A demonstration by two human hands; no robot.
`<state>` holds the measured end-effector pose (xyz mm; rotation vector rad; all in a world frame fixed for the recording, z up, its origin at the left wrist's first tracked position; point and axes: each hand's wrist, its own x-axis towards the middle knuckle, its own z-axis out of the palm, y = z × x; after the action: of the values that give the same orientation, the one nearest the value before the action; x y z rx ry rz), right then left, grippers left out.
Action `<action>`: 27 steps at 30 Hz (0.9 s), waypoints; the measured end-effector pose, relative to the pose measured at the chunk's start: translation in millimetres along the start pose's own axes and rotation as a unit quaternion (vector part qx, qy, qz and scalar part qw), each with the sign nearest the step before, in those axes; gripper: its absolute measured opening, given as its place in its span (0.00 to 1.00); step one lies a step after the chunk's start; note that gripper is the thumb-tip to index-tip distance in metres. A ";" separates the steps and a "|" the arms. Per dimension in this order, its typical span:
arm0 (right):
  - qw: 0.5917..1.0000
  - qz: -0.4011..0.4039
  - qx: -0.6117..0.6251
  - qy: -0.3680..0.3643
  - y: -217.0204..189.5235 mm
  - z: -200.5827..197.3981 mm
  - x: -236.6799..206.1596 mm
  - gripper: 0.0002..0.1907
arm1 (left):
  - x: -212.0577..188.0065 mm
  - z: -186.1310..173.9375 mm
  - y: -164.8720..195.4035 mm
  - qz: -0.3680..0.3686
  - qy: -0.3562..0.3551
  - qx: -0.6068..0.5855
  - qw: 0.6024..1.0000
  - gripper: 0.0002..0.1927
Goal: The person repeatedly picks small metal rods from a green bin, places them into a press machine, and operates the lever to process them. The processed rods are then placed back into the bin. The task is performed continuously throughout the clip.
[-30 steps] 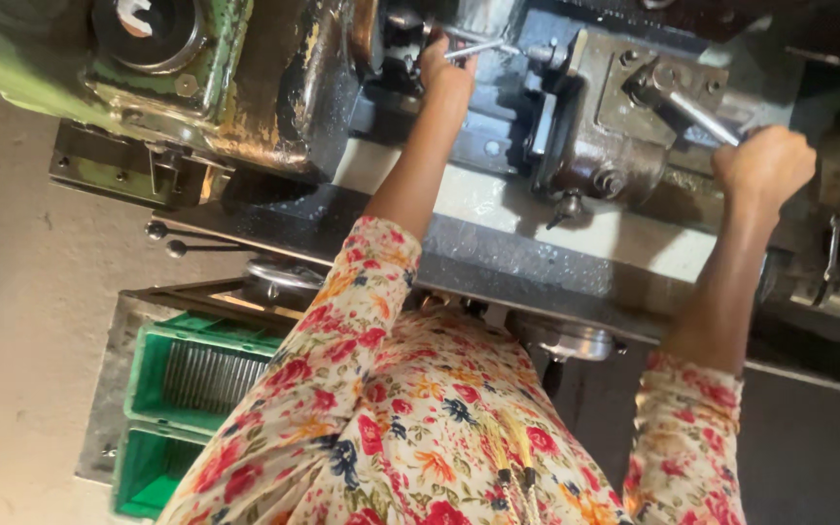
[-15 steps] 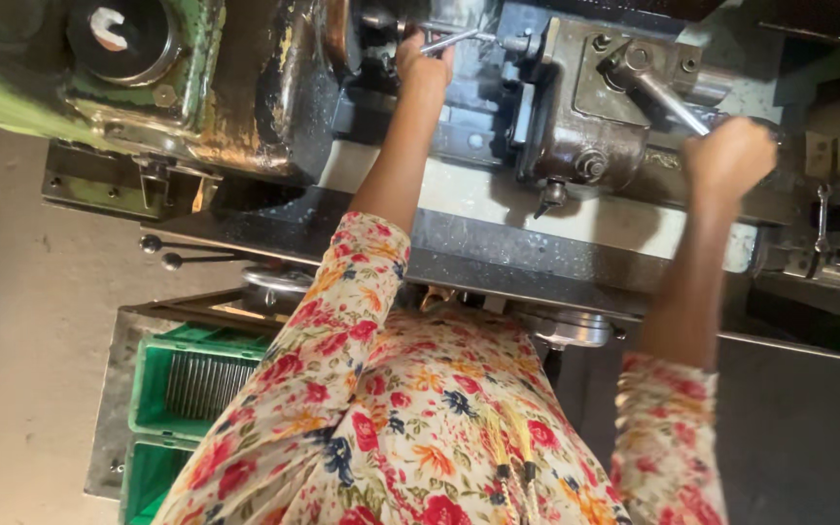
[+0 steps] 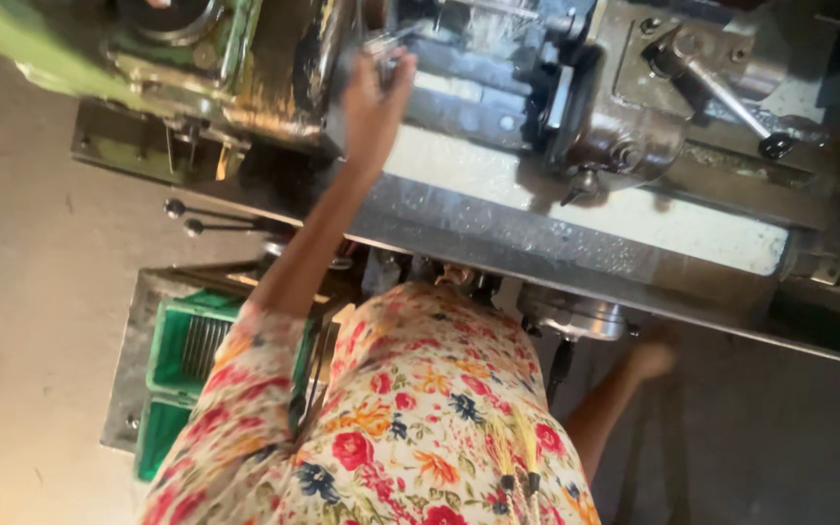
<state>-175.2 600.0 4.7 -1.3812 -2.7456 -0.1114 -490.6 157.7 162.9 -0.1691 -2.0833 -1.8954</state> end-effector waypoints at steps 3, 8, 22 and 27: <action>0.896 -0.376 0.233 0.029 -61.6 16.0 -23.2 0.16 | -51.0 -91.6 34.4 -0.101 0.034 0.076 0.991 0.18; 0.915 -0.365 0.144 -0.096 -115.7 -12.5 -25.4 0.15 | -145.5 -197.1 46.1 -0.072 0.134 0.135 0.979 0.12; 0.485 -0.028 0.573 -0.660 -266.4 -62.7 -221.8 0.13 | -249.4 -101.5 -20.2 -0.133 0.099 0.027 0.986 0.14; 0.309 0.017 0.623 -0.718 -259.0 -104.4 -222.5 0.12 | -260.0 -98.0 -6.4 -0.175 0.122 0.030 0.976 0.19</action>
<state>-248.2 258.5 79.2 -0.6567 -1.2960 3.5733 -232.5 92.8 82.8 0.4531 -2.0986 -1.9200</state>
